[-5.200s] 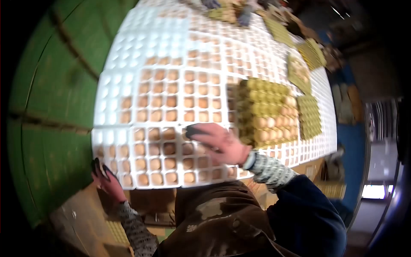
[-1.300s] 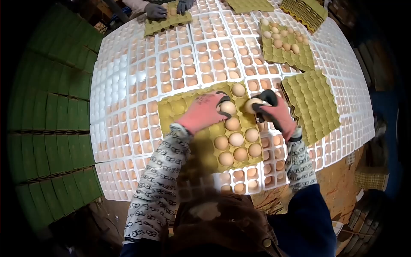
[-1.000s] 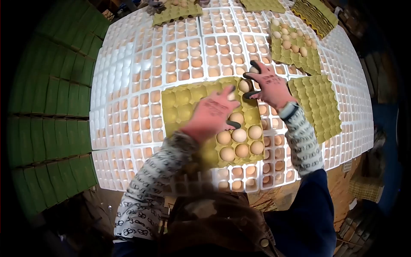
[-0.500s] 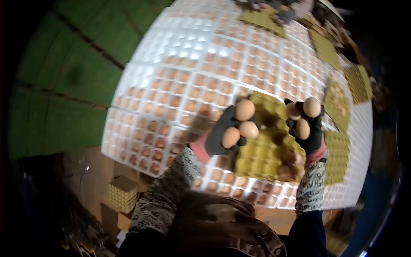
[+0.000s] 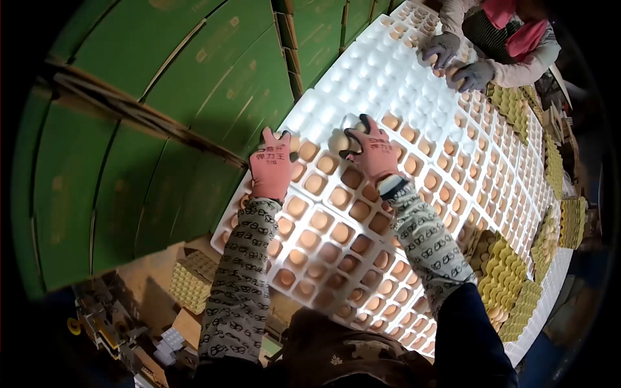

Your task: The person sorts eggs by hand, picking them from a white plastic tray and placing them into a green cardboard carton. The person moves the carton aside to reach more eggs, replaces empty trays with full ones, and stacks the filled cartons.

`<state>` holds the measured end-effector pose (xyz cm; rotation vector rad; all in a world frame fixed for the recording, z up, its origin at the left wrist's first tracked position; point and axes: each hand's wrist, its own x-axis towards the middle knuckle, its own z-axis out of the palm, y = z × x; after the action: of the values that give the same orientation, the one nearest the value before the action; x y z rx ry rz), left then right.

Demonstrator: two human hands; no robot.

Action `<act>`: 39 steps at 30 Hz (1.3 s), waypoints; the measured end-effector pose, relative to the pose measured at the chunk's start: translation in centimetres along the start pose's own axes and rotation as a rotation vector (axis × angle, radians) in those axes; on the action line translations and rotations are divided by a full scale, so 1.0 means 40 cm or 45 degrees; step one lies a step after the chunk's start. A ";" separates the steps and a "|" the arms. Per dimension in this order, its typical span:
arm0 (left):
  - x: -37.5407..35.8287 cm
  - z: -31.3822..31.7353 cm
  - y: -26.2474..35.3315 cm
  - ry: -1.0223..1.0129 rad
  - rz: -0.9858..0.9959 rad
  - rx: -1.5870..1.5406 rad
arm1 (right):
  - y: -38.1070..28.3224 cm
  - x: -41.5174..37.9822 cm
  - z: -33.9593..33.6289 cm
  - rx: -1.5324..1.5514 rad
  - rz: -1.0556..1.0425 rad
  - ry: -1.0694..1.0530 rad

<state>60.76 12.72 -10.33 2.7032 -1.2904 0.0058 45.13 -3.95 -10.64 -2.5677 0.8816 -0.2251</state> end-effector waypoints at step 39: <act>0.028 0.085 0.240 0.322 0.297 -1.268 | 0.435 -1.260 -0.689 0.447 0.855 1.312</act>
<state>53.83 5.45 -12.38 1.6510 -1.1014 -0.2035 -11.80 5.62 5.75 -1.5954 1.7683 -1.3909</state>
